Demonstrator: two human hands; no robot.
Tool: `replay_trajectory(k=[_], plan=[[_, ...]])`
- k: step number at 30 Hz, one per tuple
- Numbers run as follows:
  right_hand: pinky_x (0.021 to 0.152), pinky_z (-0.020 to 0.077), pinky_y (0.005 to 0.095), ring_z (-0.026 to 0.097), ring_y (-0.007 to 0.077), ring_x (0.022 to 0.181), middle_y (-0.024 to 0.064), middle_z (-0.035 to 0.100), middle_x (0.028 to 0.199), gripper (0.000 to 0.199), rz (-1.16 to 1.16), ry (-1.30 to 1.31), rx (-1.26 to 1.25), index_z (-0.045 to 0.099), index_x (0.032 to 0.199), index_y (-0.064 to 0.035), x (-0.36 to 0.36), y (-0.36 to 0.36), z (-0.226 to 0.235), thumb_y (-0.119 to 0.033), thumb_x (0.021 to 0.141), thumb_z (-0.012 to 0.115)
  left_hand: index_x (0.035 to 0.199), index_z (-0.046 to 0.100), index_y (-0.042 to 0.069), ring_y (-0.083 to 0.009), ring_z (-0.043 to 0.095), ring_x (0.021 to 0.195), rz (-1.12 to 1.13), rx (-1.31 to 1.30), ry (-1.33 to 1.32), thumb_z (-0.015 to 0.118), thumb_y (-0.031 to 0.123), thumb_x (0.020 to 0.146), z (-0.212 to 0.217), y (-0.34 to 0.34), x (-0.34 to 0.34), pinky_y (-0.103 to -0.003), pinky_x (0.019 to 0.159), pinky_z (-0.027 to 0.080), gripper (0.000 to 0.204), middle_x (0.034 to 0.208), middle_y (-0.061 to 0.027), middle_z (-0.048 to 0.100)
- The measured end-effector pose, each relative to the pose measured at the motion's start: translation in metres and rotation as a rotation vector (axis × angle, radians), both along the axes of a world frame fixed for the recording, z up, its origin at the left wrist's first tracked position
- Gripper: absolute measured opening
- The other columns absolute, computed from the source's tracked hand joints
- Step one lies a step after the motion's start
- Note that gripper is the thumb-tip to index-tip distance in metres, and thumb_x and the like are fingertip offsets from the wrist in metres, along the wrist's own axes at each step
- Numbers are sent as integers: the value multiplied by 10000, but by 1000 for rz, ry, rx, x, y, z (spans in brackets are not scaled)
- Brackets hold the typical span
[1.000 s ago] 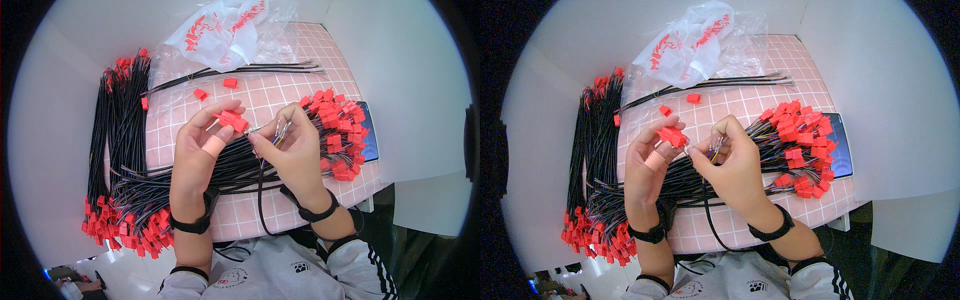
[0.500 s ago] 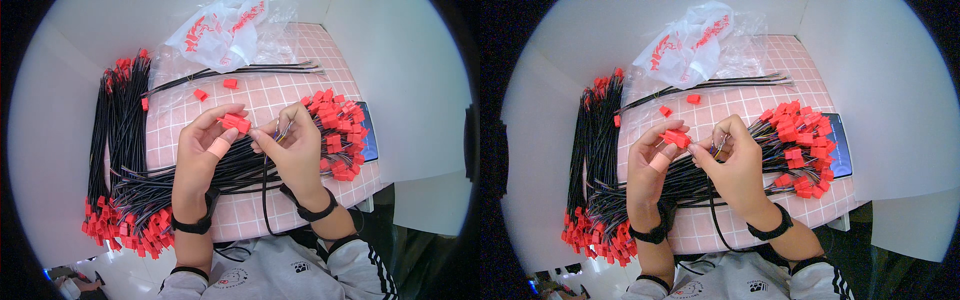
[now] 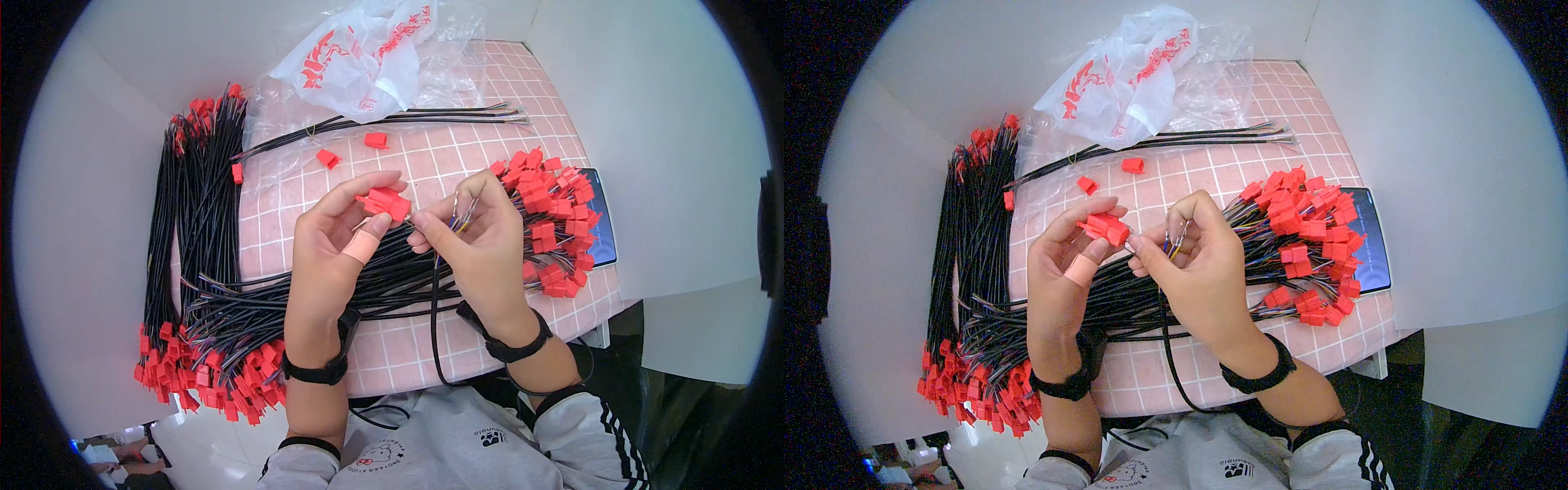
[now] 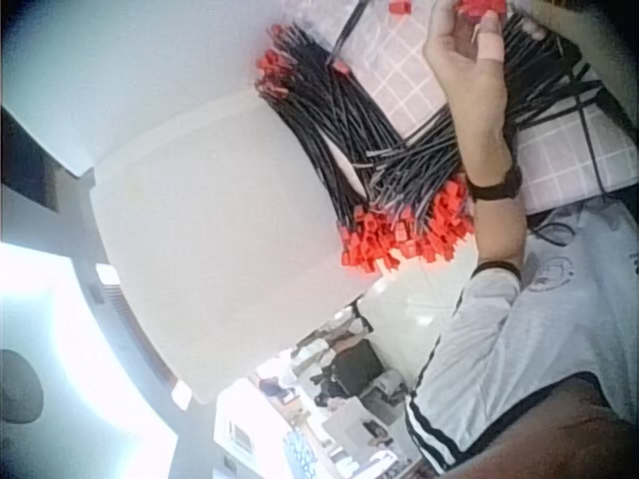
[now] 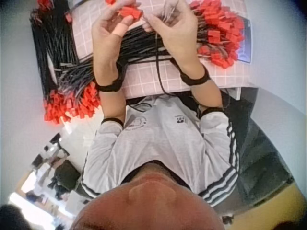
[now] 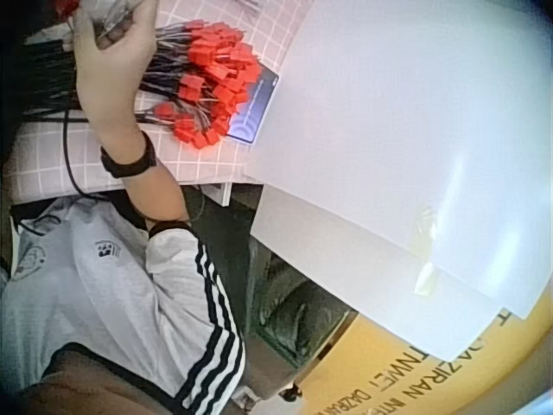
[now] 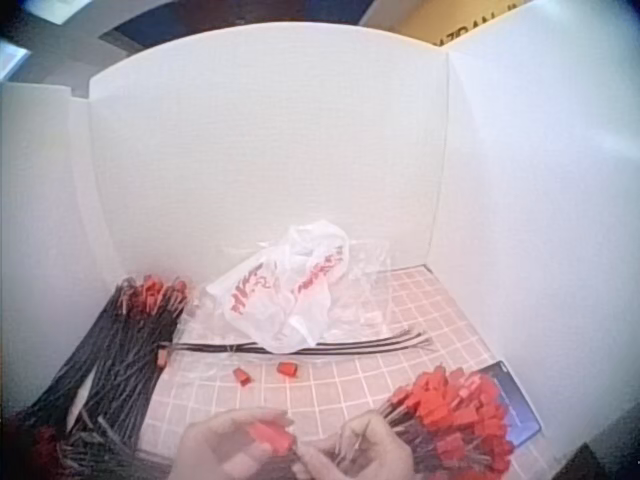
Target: Insert colored wires into small red plastic connectors to assemble wire harnesses.
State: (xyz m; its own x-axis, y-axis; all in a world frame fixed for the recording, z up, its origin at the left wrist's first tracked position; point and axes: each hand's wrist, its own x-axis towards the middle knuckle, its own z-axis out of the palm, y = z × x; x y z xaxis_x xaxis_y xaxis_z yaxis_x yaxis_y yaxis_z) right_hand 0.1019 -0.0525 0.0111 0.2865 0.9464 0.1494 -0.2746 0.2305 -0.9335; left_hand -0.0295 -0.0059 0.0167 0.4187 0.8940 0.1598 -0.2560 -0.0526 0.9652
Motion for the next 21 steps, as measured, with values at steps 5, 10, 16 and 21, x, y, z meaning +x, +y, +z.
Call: replay_trajectory(k=[5,10,16,21], plan=[[555,497,196,579,105,637,81,542,697,264,0,-12,14,318,739,-53,1,1,-3,54,755,558,1063,502,-53,-142,533,908,-18,94,61,497,-27,757,-1,1,0,-265,823,402,307,1020,-120,550],[559,502,212,588,123,639,95,555,708,251,36,58,9,327,747,-50,1,4,-5,50,756,557,1076,493,-52,-157,531,923,1,9,-1,494,-23,761,0,1,0,-276,833,401,317,1026,-128,548],[552,499,212,597,141,638,105,561,709,243,123,96,-31,336,754,-48,3,2,0,61,748,553,1089,482,-55,-165,531,927,1,-43,-56,491,-23,761,-1,2,-1,-281,843,400,329,1033,-139,545],[534,492,208,594,139,616,102,558,694,251,124,106,-18,332,750,-52,3,2,-2,63,745,555,1089,480,-59,-160,533,919,-16,-48,-56,494,-20,762,0,1,0,-278,834,406,330,1026,-136,546]])
